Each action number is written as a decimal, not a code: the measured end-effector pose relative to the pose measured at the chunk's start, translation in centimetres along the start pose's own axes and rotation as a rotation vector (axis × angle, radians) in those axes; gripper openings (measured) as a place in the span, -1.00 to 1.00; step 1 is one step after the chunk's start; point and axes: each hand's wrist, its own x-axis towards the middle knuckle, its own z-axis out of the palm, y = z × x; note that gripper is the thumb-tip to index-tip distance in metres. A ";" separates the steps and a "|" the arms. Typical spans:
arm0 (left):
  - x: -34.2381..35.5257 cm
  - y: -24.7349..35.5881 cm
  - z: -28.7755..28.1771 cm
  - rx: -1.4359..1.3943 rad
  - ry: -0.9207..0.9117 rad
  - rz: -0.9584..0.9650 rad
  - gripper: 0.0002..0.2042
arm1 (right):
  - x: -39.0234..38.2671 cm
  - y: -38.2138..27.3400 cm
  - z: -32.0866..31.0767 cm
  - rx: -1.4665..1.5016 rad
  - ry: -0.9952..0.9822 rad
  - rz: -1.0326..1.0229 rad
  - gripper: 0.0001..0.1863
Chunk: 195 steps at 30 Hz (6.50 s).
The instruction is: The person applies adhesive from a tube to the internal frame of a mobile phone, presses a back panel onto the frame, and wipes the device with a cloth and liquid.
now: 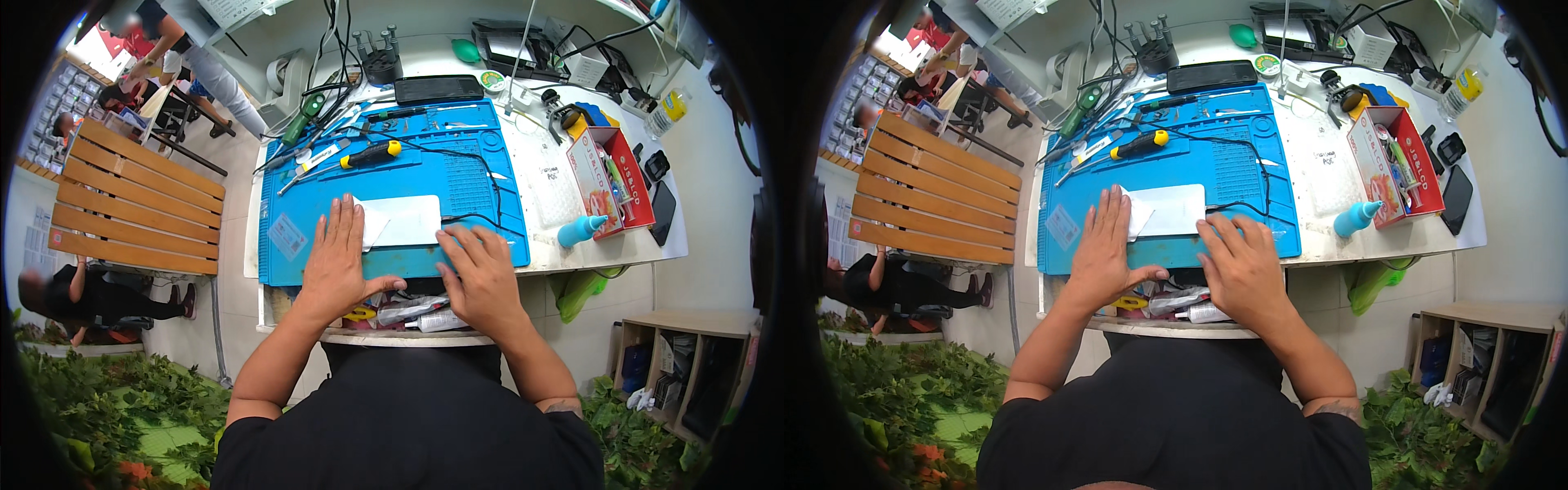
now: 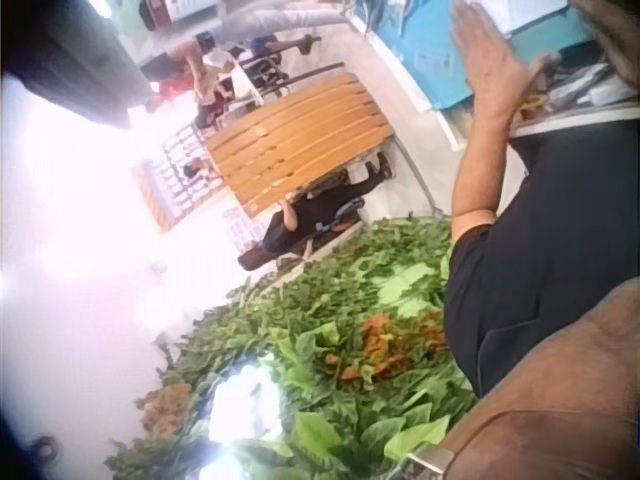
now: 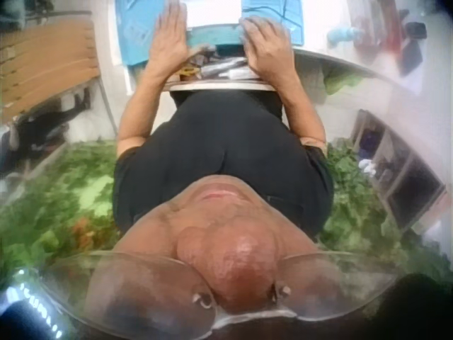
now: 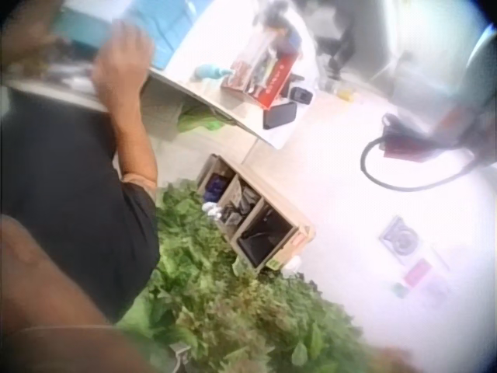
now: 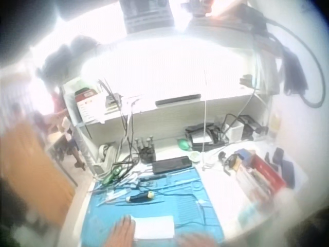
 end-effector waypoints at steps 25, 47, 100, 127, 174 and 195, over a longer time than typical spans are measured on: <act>5.3 7.0 0.4 -0.176 -0.033 0.362 0.66 | -2.1 2.2 -0.9 0.213 0.071 0.004 -0.59; -0.2 -0.2 -1.6 -0.036 -0.021 0.005 0.60 | 4.9 2.8 -0.2 -0.039 -0.167 -0.167 -0.58; 2.5 6.2 2.5 -0.376 0.109 0.350 0.45 | 7.7 7.0 -0.8 0.067 -0.453 -0.137 0.08; 3.1 0.7 0.2 -0.063 -0.044 0.065 0.53 | 9.9 7.0 0.3 -0.015 -0.583 -0.021 -0.11; -0.3 -5.5 -5.1 -0.388 0.478 0.210 -0.83 | 9.3 2.5 -0.4 0.435 -0.153 0.060 -0.68; 2.6 -6.8 -6.0 -0.368 0.246 0.156 -0.83 | 8.8 5.1 -0.2 0.477 -0.318 0.140 -0.77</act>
